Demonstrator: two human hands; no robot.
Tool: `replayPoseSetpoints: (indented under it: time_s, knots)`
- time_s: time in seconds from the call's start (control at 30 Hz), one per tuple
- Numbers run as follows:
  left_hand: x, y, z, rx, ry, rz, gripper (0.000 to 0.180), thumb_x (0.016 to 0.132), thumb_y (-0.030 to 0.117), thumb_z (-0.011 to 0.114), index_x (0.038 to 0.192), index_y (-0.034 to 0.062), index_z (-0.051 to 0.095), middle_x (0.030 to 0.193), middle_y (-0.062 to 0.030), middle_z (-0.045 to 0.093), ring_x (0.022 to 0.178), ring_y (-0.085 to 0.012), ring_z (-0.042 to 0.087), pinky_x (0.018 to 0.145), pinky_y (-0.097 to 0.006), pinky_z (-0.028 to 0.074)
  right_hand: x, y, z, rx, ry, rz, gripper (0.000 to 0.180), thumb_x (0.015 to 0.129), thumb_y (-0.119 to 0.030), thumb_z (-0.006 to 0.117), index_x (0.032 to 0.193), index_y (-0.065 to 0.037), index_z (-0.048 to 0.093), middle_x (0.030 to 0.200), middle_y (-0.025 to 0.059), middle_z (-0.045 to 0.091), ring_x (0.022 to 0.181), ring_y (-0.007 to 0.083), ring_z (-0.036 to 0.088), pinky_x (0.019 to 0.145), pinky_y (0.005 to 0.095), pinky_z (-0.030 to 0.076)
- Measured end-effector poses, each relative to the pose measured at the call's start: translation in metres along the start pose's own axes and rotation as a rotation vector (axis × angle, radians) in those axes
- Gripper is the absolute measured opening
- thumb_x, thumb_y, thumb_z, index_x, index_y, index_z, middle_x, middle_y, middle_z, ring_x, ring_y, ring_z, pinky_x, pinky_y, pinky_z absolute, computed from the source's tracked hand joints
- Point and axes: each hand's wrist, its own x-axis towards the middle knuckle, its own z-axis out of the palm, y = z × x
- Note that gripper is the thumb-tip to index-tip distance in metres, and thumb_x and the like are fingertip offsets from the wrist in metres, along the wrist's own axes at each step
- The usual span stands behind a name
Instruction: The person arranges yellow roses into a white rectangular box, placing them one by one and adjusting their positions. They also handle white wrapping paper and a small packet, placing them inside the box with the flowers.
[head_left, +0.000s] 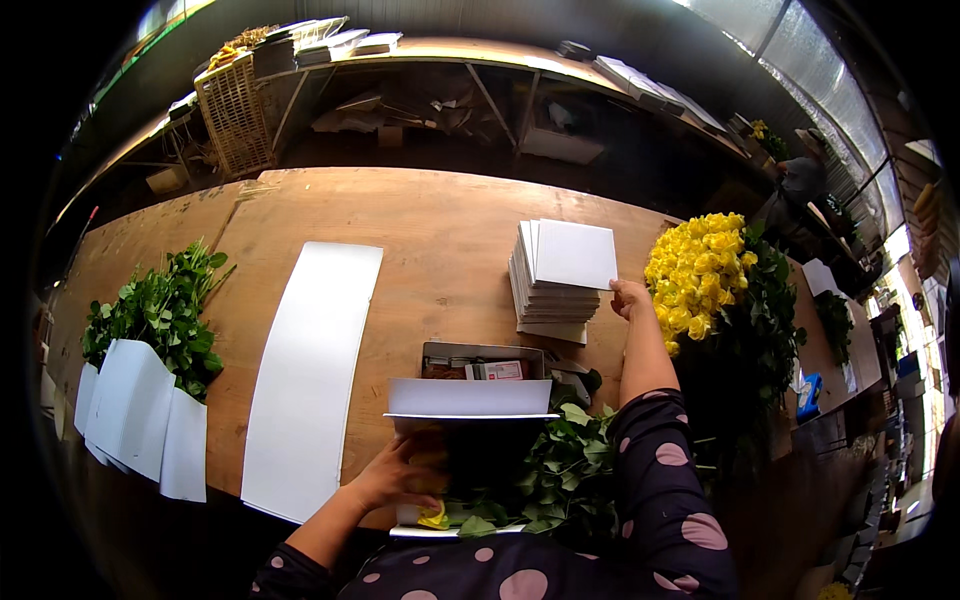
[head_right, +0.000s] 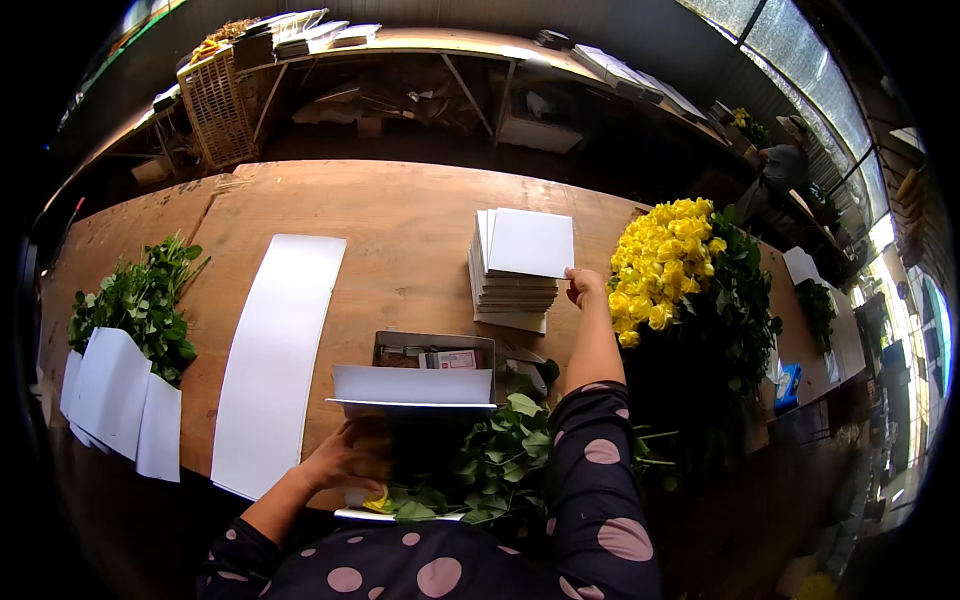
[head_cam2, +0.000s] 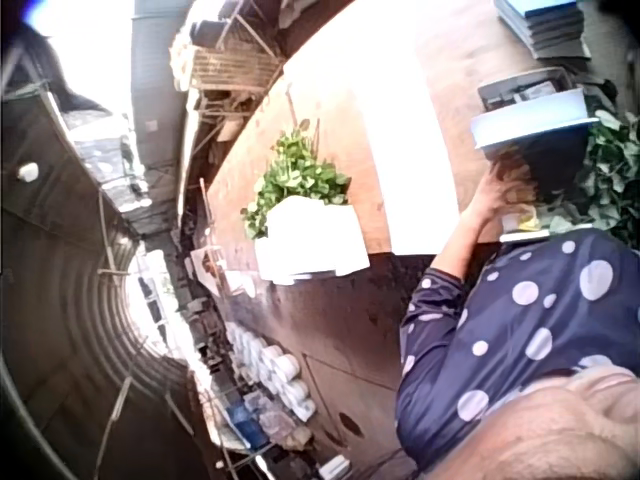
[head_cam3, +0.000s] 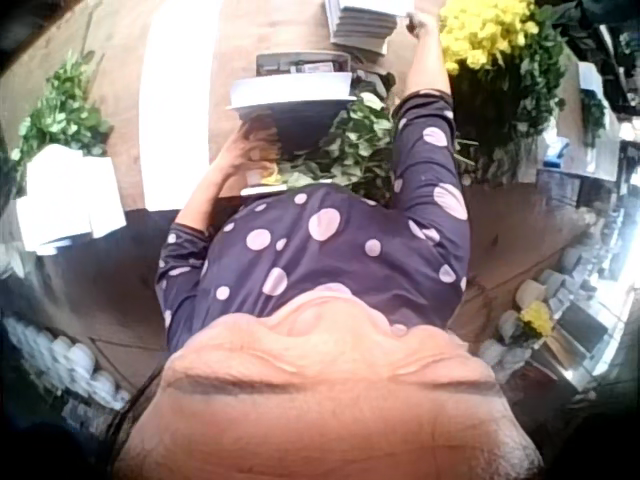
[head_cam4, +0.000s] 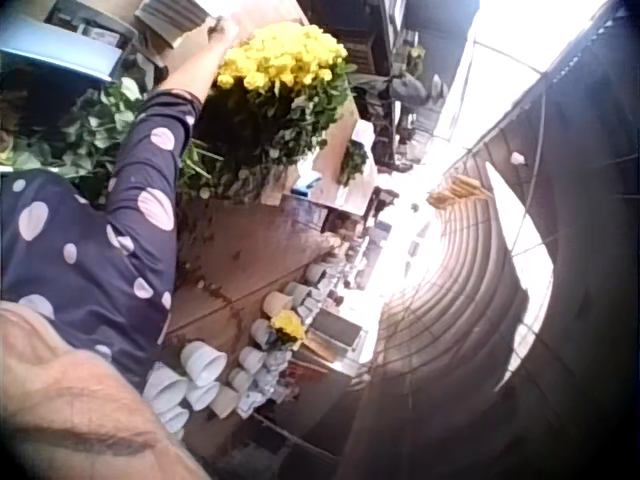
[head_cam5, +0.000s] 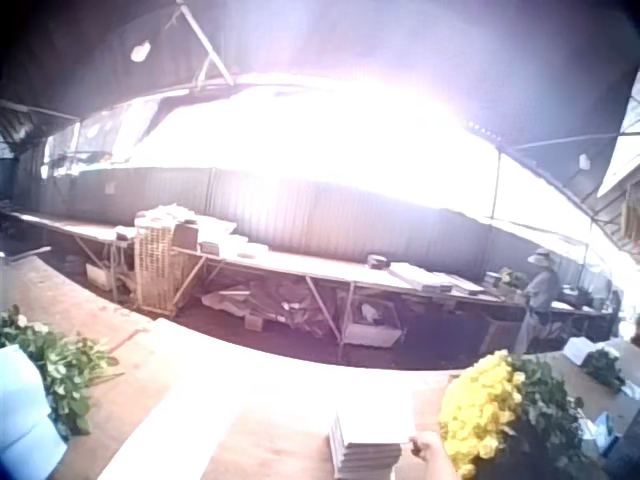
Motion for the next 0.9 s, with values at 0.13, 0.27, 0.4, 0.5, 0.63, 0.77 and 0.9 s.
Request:
replayPoseSetpoints:
  time_s: [0.13, 0.27, 0.4, 0.5, 0.63, 0.77, 0.9]
  knots:
    - [0.013, 0.009, 0.001, 0.01, 0.038, -0.053, 0.041, 0.059, 0.042, 0.072, 0.092, 0.0189, 0.066, 0.121, -0.0055, 0.047, 0.121, -0.0312, 0.03, 0.101, -0.042, 0.027, -0.031, -0.027, -0.047, 0.18, -0.215, -0.146, 0.01, 0.08, -0.008, 0.057, 0.072, -0.007, 0.051, 0.055, -0.0016, 0.044, 0.041, 0.0091, 0.034, 0.04, 0.0233, 0.032]
    - [0.006, -0.002, 0.005, 0.043, 0.085, -0.009, 0.046, 0.051, 0.038, 0.078, 0.09, 0.0172, 0.066, 0.119, -0.0084, 0.048, 0.12, -0.0335, 0.031, 0.099, -0.043, 0.03, -0.138, -0.064, -0.051, 0.39, -0.331, -0.395, 0.047, 0.076, -0.006, 0.062, 0.113, -0.006, 0.033, 0.076, 0.0025, 0.049, 0.06, 0.0137, 0.05, 0.057, 0.0248, 0.046]
    - [0.002, -0.014, 0.015, -0.066, 0.117, -0.003, 0.05, 0.048, 0.035, 0.079, 0.091, 0.0111, 0.065, 0.123, -0.0145, 0.041, 0.12, -0.0356, 0.03, 0.098, -0.044, 0.029, -0.239, -0.05, -0.063, 0.425, -0.7, -0.626, 0.084, 0.071, -0.006, 0.066, 0.134, -0.018, 0.012, 0.11, 0.0088, 0.044, 0.084, 0.0131, 0.048, 0.07, 0.0258, 0.045]
    - [0.008, -0.004, 0.017, -0.133, 0.147, -0.028, 0.053, 0.048, 0.033, 0.079, 0.095, 0.011, 0.064, 0.123, -0.0145, 0.04, 0.121, -0.0356, 0.029, 0.099, -0.044, 0.028, -0.278, -0.009, -0.072, 0.307, -0.718, -0.62, 0.067, 0.074, -0.008, 0.065, 0.131, -0.014, 0.029, 0.113, 0.0068, 0.044, 0.085, 0.0112, 0.048, 0.073, 0.023, 0.043]
    - [0.0, -0.012, 0.017, -0.071, 0.087, 0.002, 0.06, 0.047, 0.032, 0.078, 0.101, 0.0109, 0.061, 0.125, -0.0152, 0.038, 0.121, -0.0354, 0.029, 0.1, -0.043, 0.026, -0.337, 0.051, -0.059, 0.137, -0.882, -0.552, 0.065, 0.074, -0.007, 0.066, 0.13, -0.011, 0.034, 0.121, 0.0048, 0.044, 0.095, 0.0081, 0.047, 0.074, 0.0224, 0.043]
    - [0.008, 0.017, 0.006, -0.222, 0.175, -0.049, 0.058, 0.05, 0.024, 0.077, 0.103, 0.0095, 0.058, 0.121, -0.0154, 0.041, 0.114, -0.0351, 0.036, 0.094, -0.043, 0.031, -0.365, 0.089, -0.031, -0.092, -0.986, -0.438, 0.066, 0.076, -0.003, 0.064, 0.133, -0.01, 0.03, 0.117, 0.0026, 0.046, 0.079, 0.0057, 0.046, 0.067, 0.0213, 0.043]
    - [0.006, -0.014, 0.027, -0.321, 0.249, -0.109, 0.035, 0.065, 0.013, 0.067, 0.098, 0.0033, 0.056, 0.109, -0.015, 0.049, 0.099, -0.0309, 0.047, 0.082, -0.037, 0.04, -0.363, 0.12, -0.007, -0.291, -0.979, -0.563, 0.072, 0.071, 0.005, 0.06, 0.134, -0.014, 0.03, 0.12, 0.0004, 0.043, 0.068, 0.0065, 0.038, 0.061, 0.02, 0.037]
